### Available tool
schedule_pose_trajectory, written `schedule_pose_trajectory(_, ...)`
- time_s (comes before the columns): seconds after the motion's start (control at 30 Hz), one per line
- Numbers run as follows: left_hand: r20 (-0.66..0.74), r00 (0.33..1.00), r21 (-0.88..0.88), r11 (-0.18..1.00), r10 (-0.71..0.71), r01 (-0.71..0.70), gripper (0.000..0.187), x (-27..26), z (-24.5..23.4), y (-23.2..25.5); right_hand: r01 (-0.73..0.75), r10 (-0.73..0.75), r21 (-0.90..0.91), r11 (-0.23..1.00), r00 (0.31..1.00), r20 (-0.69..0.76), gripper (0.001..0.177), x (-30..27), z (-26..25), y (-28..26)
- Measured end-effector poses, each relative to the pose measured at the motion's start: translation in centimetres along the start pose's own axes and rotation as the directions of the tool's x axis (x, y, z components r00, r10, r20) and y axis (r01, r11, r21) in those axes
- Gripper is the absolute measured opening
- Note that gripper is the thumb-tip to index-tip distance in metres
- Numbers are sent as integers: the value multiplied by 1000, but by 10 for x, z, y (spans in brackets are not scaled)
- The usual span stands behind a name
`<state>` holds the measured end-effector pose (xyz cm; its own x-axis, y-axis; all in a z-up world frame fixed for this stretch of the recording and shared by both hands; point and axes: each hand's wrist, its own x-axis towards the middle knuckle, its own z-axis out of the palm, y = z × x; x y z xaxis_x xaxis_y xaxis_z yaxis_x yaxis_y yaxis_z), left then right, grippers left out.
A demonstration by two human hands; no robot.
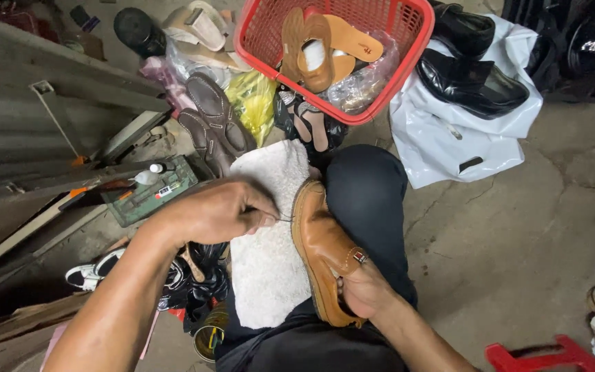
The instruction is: The person sits on the floor and sews a brown leather shoe using a needle and thread. They repeatedly push the needle through the shoe's sole and pull the thread to secure the stitching. The shoe rests on a white cloth on their lap during the process.
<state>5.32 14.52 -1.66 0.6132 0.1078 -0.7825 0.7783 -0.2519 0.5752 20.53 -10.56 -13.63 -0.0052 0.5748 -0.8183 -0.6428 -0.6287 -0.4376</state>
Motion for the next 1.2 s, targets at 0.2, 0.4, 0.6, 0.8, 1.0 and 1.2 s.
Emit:
schedule_pose_trajectory(0.2, 20, 1000, 83, 996, -15, 13, 31, 4, -10, 16, -16, 12, 67, 998, 998, 62, 59, 8, -5, -1)
schedule_pose_trajectory(0.4, 28, 999, 46, 998, -43, 41, 32, 9, -10, 29, -23, 8, 124, 992, 993, 120, 73, 11, -9, 0)
schedule_pose_trajectory(0.6, -192, 978, 95, 993, 83, -66, 24, -5, 30, 20, -32, 21, 85, 996, 992, 126, 61, 2, -20, 9)
schedule_pose_trajectory(0.8, -318, 948, 280, 955, -5, 99, 26, -20, 64, 21, -32, 56, -432, 902, 997, 44, 14, -36, -22, -19)
schedule_pose_trajectory(1.0, -446, 867, 447, 895, 224, -2, 13, -2, 87, 20, 130, -87, -595, 793, 991, 100, 52, -46, -17, -28)
schedule_pose_trajectory(1.2, -461, 851, 393, 918, 252, -59, 27, 2, 87, 2, 92, -71, -491, 866, 996, 61, 54, -41, -21, -22)
